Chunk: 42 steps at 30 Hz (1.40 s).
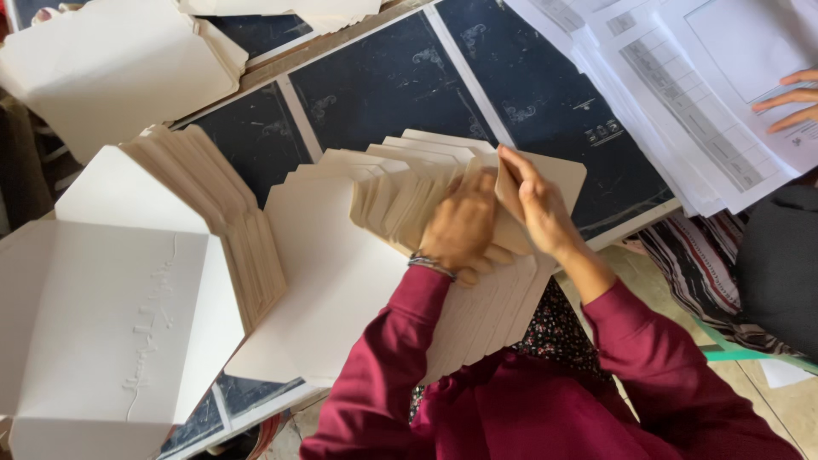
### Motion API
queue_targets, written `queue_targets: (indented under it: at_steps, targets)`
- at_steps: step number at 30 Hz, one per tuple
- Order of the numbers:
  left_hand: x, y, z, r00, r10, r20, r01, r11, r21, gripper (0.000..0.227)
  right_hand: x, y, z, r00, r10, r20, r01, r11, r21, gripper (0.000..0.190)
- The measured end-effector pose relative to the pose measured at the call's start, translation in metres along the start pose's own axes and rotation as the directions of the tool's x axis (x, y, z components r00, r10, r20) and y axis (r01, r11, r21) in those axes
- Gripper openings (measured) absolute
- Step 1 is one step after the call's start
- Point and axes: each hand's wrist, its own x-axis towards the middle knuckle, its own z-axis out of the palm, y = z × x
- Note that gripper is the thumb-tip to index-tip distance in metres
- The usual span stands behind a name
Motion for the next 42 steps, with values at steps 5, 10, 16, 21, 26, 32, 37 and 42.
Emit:
queue_targets:
  at_steps: [5, 10, 16, 21, 26, 32, 37, 42]
  targets:
    - [0.008, -0.032, 0.004, 0.998, -0.013, 0.061, 0.023, 0.986, -0.166, 0.037, -0.008, -0.009, 0.029, 0.981, -0.139, 0.135, 0.182, 0.901, -0.394, 0.108]
    - [0.005, -0.003, -0.014, 0.983, -0.062, 0.171, 0.083, 0.990, -0.118, 0.050, -0.009, -0.012, 0.016, 0.994, -0.013, 0.106, 0.048, 0.941, -0.334, 0.099]
    - [0.004, 0.010, -0.003, 0.976, 0.084, 0.201, -0.085, 0.996, -0.004, 0.051, 0.004, 0.024, -0.046, 0.975, 0.115, -0.191, -0.168, 0.942, -0.291, 0.035]
    - [0.007, 0.017, 0.029, 0.973, 0.161, 0.165, -0.148, 0.985, -0.085, 0.035, -0.019, 0.066, -0.079, 0.955, -0.150, -0.258, -0.077, 0.710, -0.700, 0.068]
    - [0.007, 0.018, 0.031, 0.963, 0.131, 0.236, -0.115, 0.990, -0.081, 0.040, -0.024, 0.063, -0.074, 0.970, -0.058, -0.237, -0.098, 0.796, -0.597, 0.052]
    - [0.013, 0.020, 0.037, 0.954, 0.093, 0.285, -0.081, 0.995, -0.054, 0.040, -0.029, 0.069, -0.073, 0.971, -0.035, -0.238, -0.117, 0.796, -0.593, 0.049]
    - [-0.006, 0.007, 0.020, 0.954, 0.057, 0.293, -0.049, 0.998, -0.036, 0.039, -0.023, 0.075, -0.076, 0.973, -0.044, -0.225, -0.115, 0.758, -0.642, 0.051]
    - [-0.009, 0.010, -0.004, 0.954, 0.045, 0.296, -0.030, 0.998, -0.057, 0.049, -0.012, 0.068, -0.082, 0.977, -0.035, -0.209, -0.122, 0.714, -0.689, 0.053]
